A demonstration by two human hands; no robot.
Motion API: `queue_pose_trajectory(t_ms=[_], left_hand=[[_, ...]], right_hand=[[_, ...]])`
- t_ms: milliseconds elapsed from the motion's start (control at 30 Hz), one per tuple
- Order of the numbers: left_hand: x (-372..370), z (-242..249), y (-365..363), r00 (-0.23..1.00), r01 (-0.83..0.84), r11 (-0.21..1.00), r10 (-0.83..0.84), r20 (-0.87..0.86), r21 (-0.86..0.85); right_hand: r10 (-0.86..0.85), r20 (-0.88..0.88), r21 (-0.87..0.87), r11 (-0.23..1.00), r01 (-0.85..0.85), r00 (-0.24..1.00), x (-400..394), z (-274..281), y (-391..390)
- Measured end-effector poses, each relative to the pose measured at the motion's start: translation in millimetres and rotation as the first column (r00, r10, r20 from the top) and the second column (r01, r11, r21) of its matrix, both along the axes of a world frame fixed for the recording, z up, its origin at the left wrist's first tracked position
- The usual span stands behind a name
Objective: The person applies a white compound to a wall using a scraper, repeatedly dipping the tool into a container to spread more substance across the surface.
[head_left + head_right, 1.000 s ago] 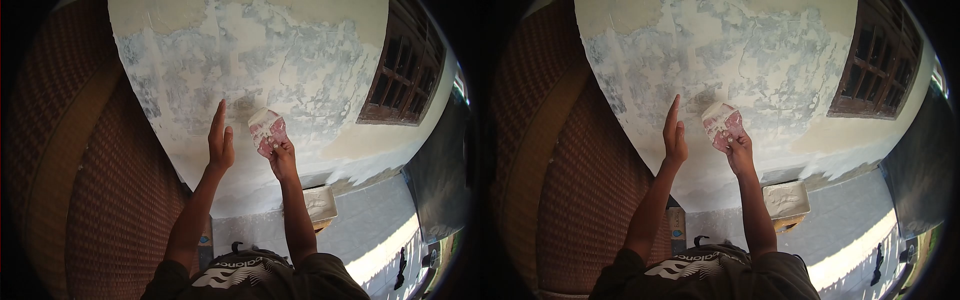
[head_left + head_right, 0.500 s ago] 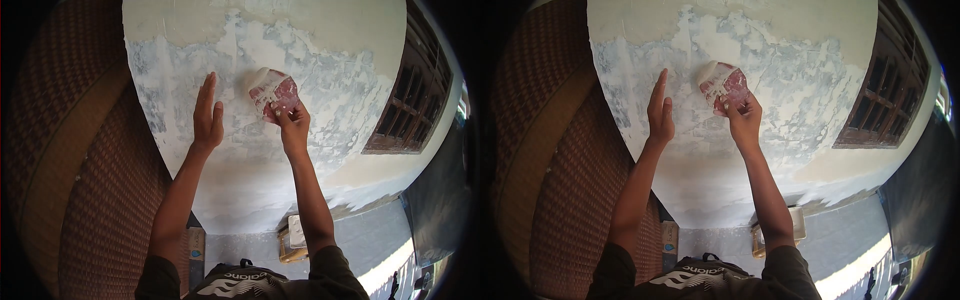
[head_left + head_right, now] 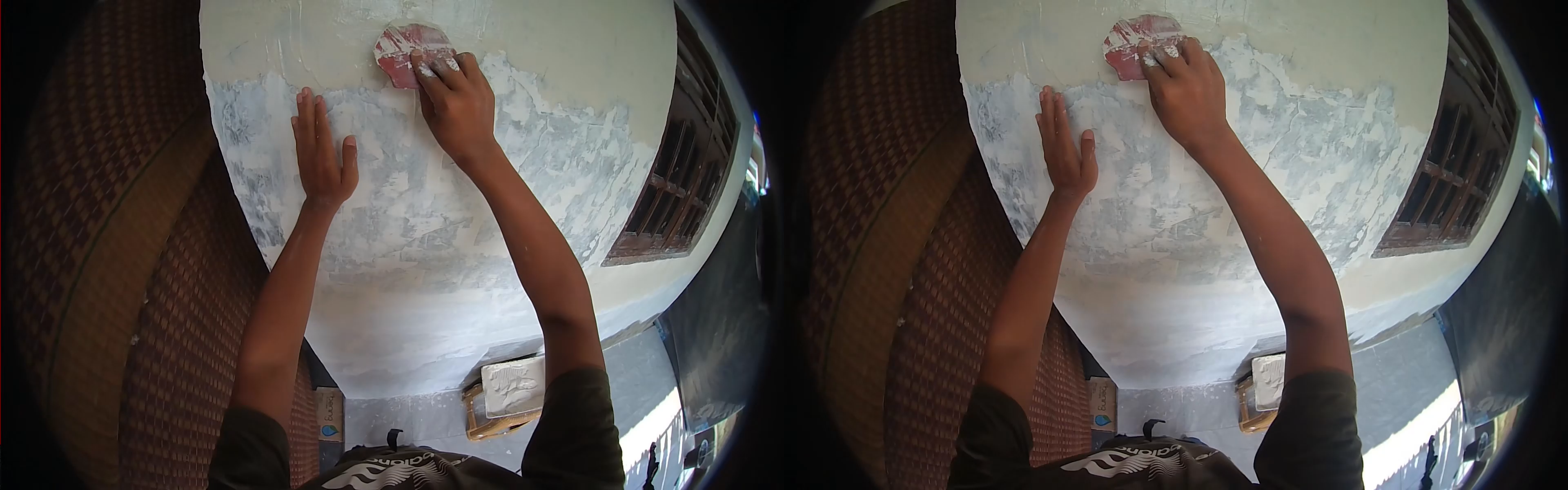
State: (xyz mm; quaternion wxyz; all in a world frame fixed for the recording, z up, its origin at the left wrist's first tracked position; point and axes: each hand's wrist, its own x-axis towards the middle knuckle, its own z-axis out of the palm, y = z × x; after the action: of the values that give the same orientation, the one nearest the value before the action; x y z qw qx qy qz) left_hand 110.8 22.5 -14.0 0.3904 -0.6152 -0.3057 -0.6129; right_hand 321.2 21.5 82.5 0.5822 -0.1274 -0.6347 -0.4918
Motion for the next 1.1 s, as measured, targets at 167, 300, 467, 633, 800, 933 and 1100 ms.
queue_pose_trajectory(t_ms=[167,300,467,633,800,933,1100], left_hand=[[-2,-2,0,1.0,0.019,1.0,-0.019,-0.023,0.0],[-1,-4,-1,0.999,0.027,1.0,-0.027,-0.031,0.0],[-2,-4,0,0.999,0.032,0.999,-0.032,-0.025,0.02],[-1,-4,-2,0.999,0.022,1.0,-0.022,-0.03,0.006],[-2,-5,-3,0.998,0.051,0.999,-0.052,-0.046,-0.016],[-3,-4,0,0.999,0.041,0.999,-0.04,-0.033,0.019],[-3,-6,1,0.998,0.045,0.999,-0.045,-0.033,0.012]], right_hand=[[-0.07,0.085,0.014,0.998,0.069,0.994,-4,-10,14],[-0.053,0.116,-0.051,0.997,0.059,0.992,-7,-31,13],[-0.003,0.137,-0.162,0.986,0.026,0.991,-2,-68,-3],[0.063,0.136,-0.112,0.993,-0.048,0.989,-2,-55,-24],[0.029,0.029,0.011,1.0,-0.029,0.999,-15,-1,-1],[-0.059,0.109,-0.034,0.997,0.063,0.992,-16,-14,9],[-0.01,0.154,-0.138,0.99,0.032,0.988,-13,-72,-6]])
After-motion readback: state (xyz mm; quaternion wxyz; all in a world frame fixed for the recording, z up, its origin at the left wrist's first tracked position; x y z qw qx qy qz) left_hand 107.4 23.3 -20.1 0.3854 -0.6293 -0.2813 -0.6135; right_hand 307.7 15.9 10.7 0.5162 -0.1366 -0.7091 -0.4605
